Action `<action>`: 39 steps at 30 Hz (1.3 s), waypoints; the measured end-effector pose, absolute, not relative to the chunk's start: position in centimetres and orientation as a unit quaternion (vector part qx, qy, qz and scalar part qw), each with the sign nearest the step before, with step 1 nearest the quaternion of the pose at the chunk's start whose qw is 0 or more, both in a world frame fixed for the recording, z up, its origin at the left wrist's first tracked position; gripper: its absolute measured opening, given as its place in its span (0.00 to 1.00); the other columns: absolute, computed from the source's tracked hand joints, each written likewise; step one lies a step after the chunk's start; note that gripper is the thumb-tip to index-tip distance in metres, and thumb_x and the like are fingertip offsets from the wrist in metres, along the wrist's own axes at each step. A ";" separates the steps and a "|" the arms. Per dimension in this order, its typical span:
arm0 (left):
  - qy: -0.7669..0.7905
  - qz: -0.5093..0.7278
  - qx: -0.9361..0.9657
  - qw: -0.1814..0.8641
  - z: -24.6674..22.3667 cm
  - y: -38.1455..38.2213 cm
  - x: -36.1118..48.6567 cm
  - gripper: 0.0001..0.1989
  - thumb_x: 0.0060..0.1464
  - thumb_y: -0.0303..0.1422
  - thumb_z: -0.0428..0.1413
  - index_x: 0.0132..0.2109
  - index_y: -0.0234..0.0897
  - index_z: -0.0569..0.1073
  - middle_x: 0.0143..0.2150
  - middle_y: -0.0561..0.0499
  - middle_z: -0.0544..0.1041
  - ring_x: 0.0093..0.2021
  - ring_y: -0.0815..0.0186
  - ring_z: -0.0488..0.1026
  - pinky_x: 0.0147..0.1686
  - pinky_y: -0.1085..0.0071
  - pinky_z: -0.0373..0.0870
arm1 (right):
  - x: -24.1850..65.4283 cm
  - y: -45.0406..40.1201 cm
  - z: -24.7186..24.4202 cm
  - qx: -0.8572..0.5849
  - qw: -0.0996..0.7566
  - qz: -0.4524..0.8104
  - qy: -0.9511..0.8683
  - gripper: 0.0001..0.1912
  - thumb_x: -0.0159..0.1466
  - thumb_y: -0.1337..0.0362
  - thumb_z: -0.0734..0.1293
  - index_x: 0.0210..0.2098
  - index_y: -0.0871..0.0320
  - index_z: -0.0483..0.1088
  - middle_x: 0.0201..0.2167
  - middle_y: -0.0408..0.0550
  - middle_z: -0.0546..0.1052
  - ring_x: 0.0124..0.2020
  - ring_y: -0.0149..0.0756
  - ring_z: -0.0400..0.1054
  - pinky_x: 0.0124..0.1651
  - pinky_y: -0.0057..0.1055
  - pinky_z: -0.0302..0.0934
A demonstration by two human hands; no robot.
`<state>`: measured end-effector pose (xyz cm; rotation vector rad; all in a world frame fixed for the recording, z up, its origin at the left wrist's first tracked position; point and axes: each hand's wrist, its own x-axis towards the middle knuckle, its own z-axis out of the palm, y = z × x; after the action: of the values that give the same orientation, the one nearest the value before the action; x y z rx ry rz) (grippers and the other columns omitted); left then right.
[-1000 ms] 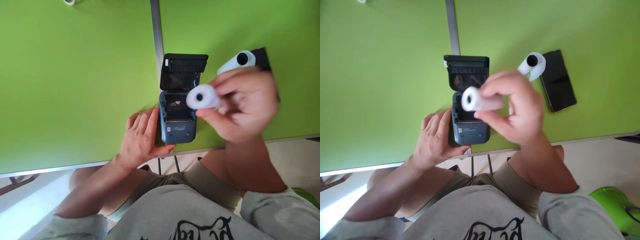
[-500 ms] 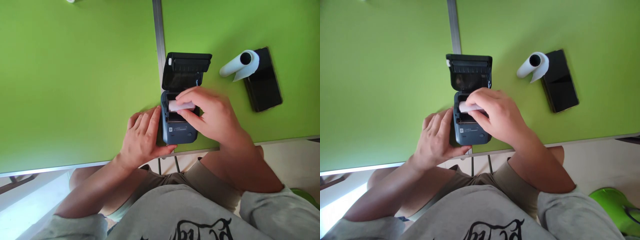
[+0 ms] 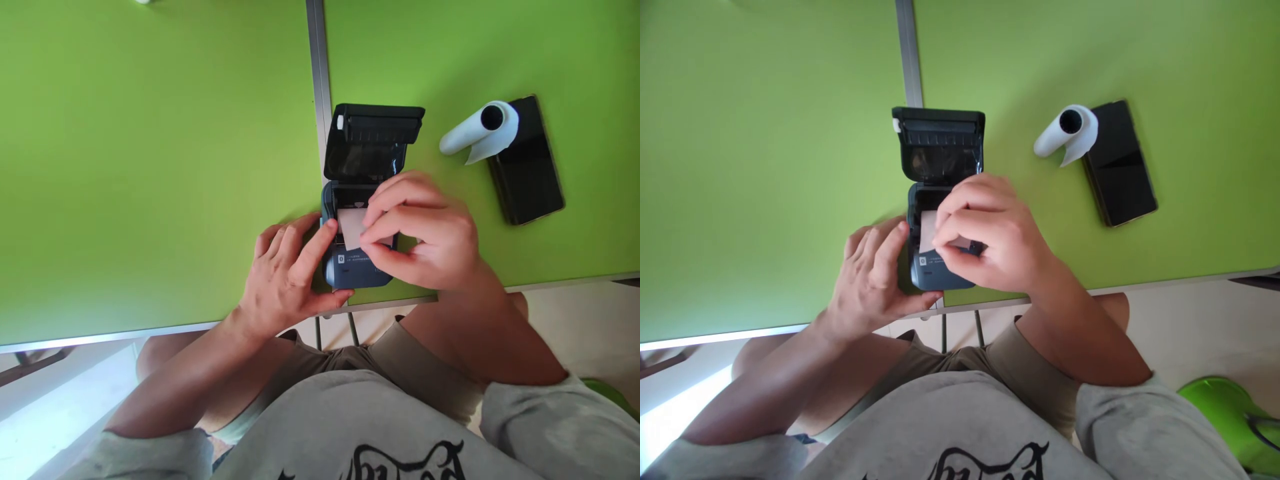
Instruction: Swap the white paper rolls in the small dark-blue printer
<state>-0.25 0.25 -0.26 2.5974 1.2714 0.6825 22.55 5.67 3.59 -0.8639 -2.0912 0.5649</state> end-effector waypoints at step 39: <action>0.399 0.202 0.889 0.096 0.1 0.5 -0.6 0.25 0.64 0.49 0.56 0.65 0.58 0.60 0.65 0.35 0.63 0.57 0.48 0.69 0.56 0.48 0.65 | 23.6 6.2 0.2 -0.433 0.491 0.423 -0.626 0.23 0.69 0.47 0.65 0.59 0.48 0.65 0.60 0.47 0.74 0.65 0.42 0.68 0.72 0.48 0.62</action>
<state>-0.58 0.50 0.14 2.6357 1.1830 0.5975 23.59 6.17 0.23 -1.0513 -1.5199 1.0272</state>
